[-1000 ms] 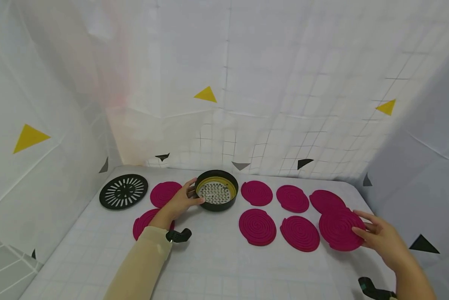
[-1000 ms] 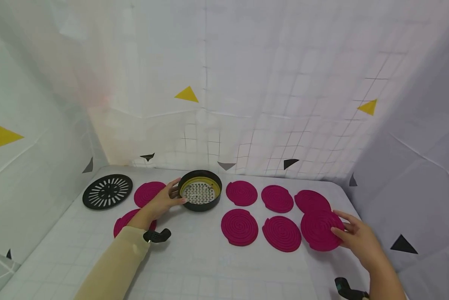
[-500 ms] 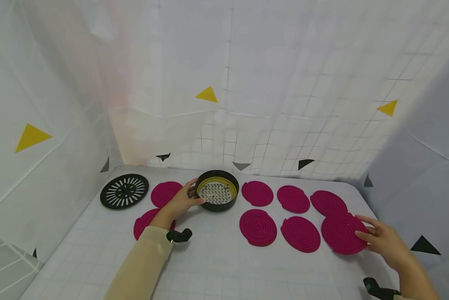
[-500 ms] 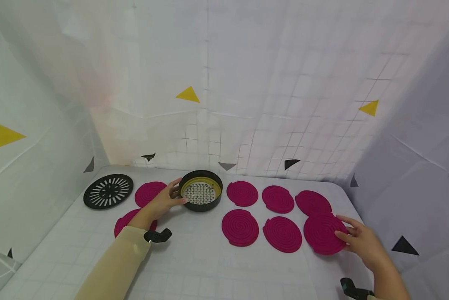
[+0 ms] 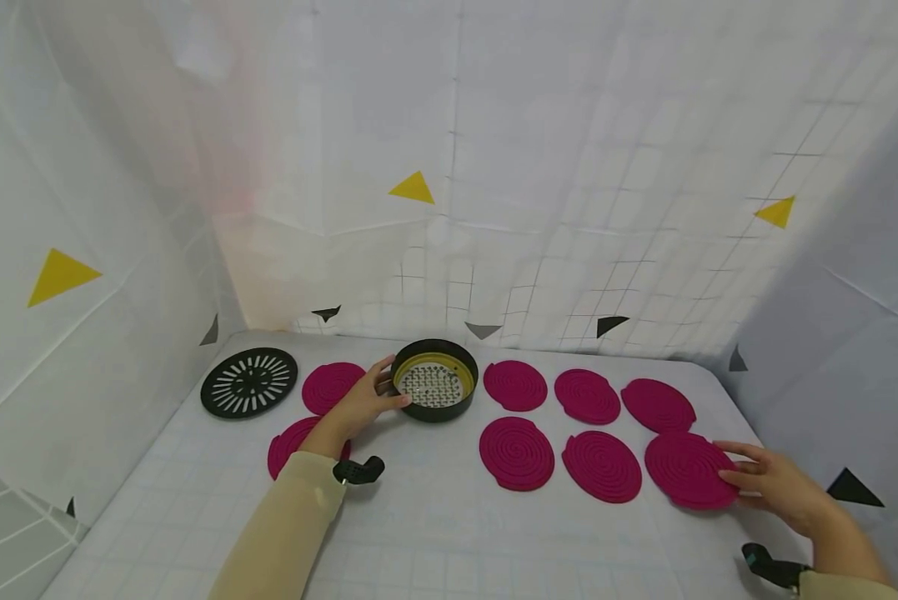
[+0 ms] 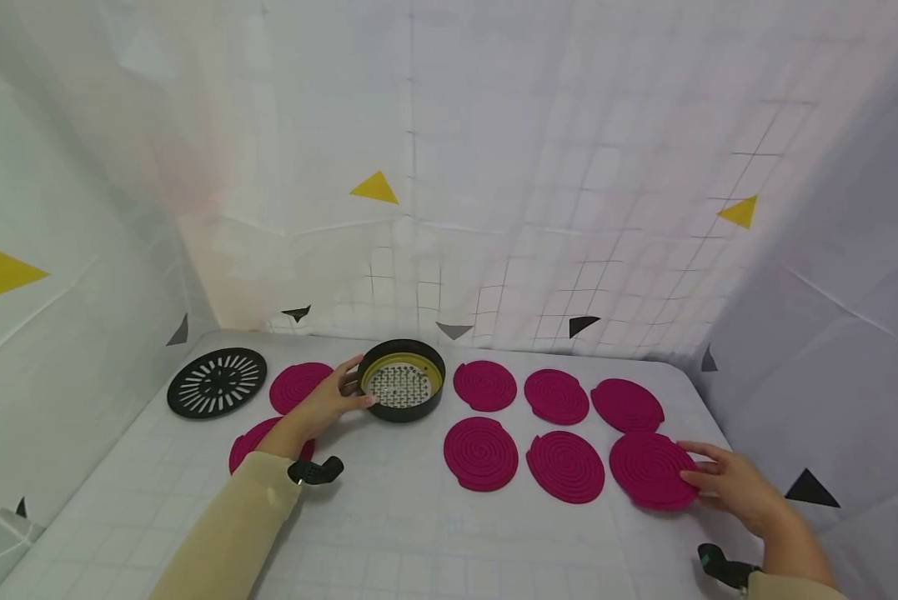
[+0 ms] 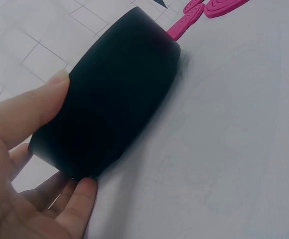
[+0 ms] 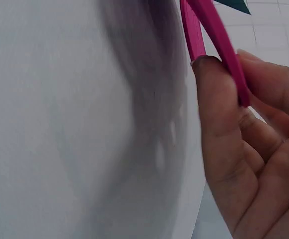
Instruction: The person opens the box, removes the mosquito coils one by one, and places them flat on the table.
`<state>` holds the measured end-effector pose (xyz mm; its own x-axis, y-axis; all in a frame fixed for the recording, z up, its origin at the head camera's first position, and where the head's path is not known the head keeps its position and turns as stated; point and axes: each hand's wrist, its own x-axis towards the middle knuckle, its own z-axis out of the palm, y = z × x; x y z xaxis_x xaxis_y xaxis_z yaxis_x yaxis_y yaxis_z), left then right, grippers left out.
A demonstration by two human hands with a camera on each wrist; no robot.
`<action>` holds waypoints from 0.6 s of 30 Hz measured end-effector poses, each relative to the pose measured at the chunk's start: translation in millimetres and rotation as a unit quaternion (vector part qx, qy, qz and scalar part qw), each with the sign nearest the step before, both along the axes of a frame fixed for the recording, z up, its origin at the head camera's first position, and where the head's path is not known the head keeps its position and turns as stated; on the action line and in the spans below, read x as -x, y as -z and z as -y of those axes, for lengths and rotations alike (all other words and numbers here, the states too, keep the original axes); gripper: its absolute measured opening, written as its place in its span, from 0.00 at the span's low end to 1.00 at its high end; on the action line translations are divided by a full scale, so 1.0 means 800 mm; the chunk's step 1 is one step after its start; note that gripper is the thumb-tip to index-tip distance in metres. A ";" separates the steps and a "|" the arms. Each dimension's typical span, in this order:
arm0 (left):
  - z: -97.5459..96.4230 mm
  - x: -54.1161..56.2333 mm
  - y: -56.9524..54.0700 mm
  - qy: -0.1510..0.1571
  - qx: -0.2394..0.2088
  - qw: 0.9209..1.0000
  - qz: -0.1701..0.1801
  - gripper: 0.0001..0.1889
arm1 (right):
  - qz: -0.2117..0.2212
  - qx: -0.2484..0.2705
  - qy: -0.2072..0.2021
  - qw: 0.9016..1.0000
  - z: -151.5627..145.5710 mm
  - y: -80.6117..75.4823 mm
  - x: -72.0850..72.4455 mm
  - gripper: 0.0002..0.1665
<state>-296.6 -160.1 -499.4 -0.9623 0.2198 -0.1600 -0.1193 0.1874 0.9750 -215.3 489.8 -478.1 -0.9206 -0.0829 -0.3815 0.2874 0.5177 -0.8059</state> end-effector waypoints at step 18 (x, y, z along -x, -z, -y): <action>0.002 0.000 0.002 -0.004 -0.005 1.000 0.003 0.50 | 0.029 -0.012 0.002 1.000 -0.017 0.011 0.010 0.42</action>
<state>-296.6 -161.5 -500.7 -0.9629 0.2147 -0.1635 -0.1262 0.1771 0.9761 -223.6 503.6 -487.3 -0.8971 -0.0696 -0.4362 0.3352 0.5358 -0.7749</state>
